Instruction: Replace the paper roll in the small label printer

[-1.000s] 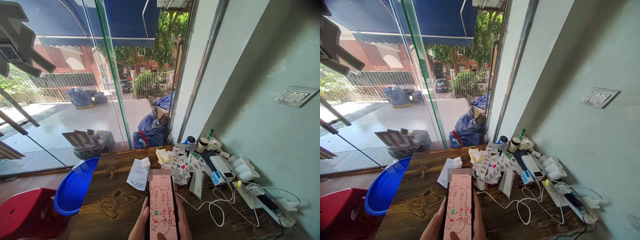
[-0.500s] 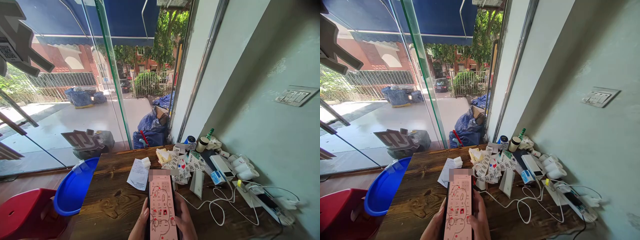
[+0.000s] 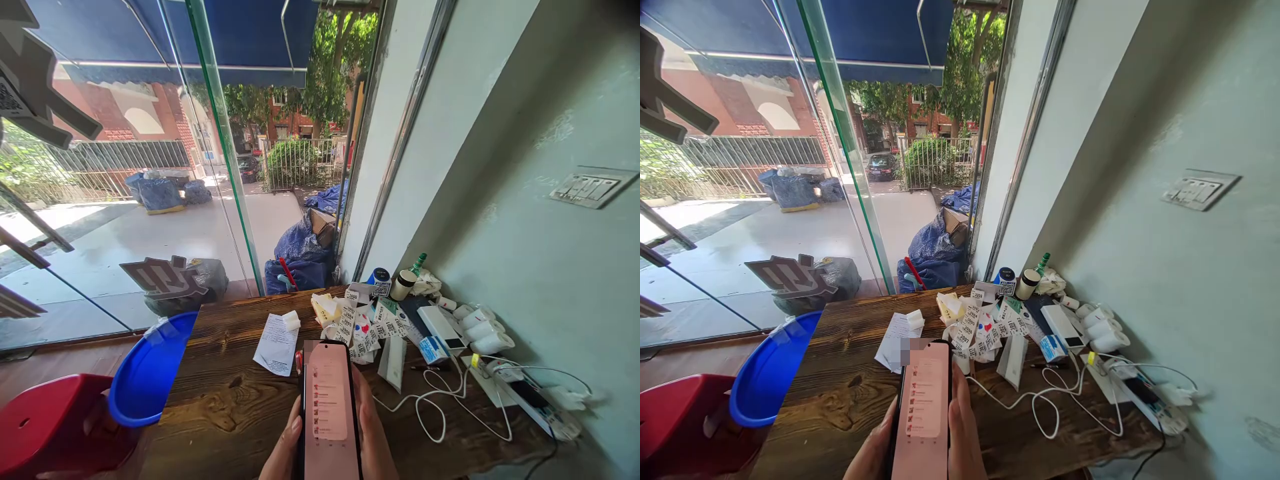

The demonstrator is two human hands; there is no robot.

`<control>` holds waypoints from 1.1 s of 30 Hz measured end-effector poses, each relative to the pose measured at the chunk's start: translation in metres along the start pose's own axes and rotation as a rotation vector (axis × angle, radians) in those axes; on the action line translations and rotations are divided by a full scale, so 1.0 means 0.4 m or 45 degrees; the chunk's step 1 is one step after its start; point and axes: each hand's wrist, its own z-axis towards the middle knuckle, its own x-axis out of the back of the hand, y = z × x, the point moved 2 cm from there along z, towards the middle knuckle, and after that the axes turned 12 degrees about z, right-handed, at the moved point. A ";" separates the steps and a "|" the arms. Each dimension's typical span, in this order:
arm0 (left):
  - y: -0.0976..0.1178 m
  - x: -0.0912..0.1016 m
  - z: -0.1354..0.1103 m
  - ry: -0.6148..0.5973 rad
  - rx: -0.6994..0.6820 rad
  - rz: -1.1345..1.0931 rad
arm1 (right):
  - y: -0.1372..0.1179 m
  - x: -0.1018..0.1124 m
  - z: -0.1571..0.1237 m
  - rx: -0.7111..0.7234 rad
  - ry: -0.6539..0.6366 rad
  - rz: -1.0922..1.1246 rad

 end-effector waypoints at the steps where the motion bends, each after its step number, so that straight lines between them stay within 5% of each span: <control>1: 0.007 -0.006 -0.003 -0.020 0.009 -0.030 | 0.002 0.002 -0.005 0.136 -0.008 -0.044; 5: 0.029 -0.025 -0.004 -0.054 0.028 -0.080 | 0.006 0.019 -0.028 0.612 -0.119 -0.358; 12: 0.027 -0.044 0.003 0.081 0.153 -0.131 | 0.061 0.110 -0.056 0.410 0.186 -0.480; 21: 0.028 -0.046 0.008 0.040 0.122 -0.122 | -0.013 0.031 -0.035 1.029 -0.247 -0.716; 27: 0.005 -0.017 0.014 0.124 0.035 0.088 | -0.003 0.030 -0.044 0.874 -0.112 -0.584; 33: -0.003 -0.005 0.008 0.151 0.033 -0.038 | -0.043 0.019 -0.031 0.936 -0.452 -0.770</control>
